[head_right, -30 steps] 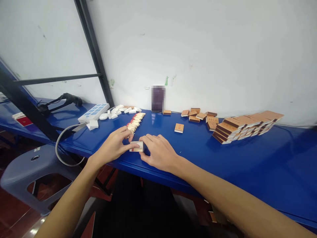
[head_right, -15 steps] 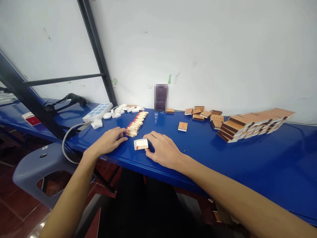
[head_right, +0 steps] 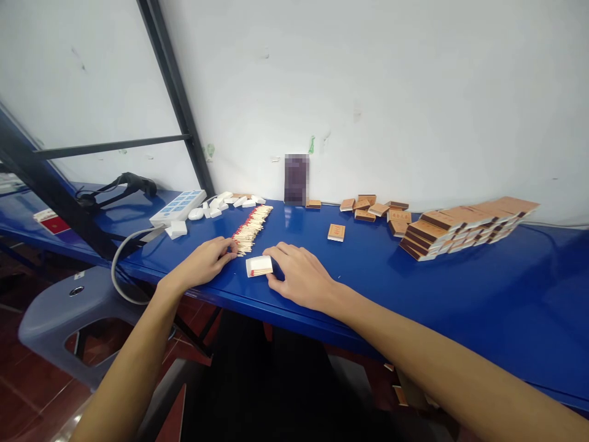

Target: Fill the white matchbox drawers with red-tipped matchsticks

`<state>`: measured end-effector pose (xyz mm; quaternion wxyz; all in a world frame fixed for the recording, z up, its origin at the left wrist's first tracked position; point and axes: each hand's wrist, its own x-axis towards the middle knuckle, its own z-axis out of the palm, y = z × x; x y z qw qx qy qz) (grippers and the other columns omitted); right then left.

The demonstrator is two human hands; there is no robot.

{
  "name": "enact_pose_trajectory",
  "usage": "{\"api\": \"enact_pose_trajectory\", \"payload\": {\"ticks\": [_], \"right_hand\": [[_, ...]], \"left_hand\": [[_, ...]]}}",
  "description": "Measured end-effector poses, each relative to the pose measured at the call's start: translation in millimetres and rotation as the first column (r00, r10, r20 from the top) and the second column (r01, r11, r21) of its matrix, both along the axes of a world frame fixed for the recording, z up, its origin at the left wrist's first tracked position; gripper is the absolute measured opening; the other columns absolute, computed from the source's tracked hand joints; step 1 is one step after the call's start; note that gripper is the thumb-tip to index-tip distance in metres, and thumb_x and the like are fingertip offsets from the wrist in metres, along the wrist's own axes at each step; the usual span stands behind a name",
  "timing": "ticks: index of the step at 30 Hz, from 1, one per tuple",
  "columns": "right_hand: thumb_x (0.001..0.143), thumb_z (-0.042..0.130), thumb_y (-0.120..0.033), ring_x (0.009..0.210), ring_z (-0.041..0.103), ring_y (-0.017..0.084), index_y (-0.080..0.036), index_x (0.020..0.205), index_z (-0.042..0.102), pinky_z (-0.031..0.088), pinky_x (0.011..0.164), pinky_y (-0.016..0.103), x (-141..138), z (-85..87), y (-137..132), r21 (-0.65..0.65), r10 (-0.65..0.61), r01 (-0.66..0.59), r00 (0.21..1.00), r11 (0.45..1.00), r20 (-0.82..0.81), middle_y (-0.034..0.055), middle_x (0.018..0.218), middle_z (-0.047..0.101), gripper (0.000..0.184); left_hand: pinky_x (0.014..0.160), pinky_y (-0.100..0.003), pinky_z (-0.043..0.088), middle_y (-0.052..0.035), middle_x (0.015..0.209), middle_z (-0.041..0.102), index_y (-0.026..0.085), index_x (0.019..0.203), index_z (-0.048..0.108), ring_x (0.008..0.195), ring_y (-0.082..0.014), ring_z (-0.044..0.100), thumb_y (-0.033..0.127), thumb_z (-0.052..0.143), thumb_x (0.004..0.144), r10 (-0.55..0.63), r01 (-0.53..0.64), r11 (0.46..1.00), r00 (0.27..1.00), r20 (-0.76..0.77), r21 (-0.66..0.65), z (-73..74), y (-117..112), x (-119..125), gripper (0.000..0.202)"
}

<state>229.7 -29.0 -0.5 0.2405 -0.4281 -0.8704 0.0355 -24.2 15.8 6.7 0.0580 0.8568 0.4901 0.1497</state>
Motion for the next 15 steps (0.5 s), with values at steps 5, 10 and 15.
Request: {"api": "enact_pose_trajectory", "payload": {"ticks": [5,10,15], "right_hand": [[0.09,0.059,-0.024,0.093,0.063,0.021,-0.021,0.118,0.061,0.047,0.08,0.036,0.1,-0.5,0.0,-0.004,0.009,-0.009,1.0,1.0,0.002,0.0057,0.107,0.067,0.029],[0.09,0.058,-0.025,0.094,0.063,0.022,-0.021,0.118,0.061,0.048,0.082,0.038,1.1,-0.8,-0.2,-0.008,0.014,-0.014,1.0,1.0,0.012,0.0061,0.108,0.067,0.029],[0.09,0.057,-0.026,0.095,0.062,0.023,-0.021,0.118,0.061,0.048,0.083,0.039,1.5,-2.0,1.4,0.001,0.012,-0.012,1.0,1.0,0.015,0.0059,0.109,0.067,0.028]], "left_hand": [[0.086,-0.039,0.044,-0.008,0.095,0.053,0.018,0.093,0.055,0.089,-0.0229,0.054,0.027,0.035,0.101,-0.028,0.028,1.0,1.0,-0.013,0.009,-3.8,1.1,-0.1,0.022],[0.088,-0.041,0.044,-0.0083,0.097,0.052,0.017,0.093,0.053,0.089,-0.0232,0.054,0.028,0.033,0.102,-0.028,0.028,1.0,1.0,0.0,0.009,-6.3,0.9,-1.3,0.025],[0.088,-0.039,0.044,-0.007,0.098,0.052,0.018,0.095,0.051,0.089,-0.0219,0.054,0.03,0.03,0.104,-0.032,0.03,0.999,0.998,0.053,0.038,-10.8,-0.1,-4.0,0.026]]}}
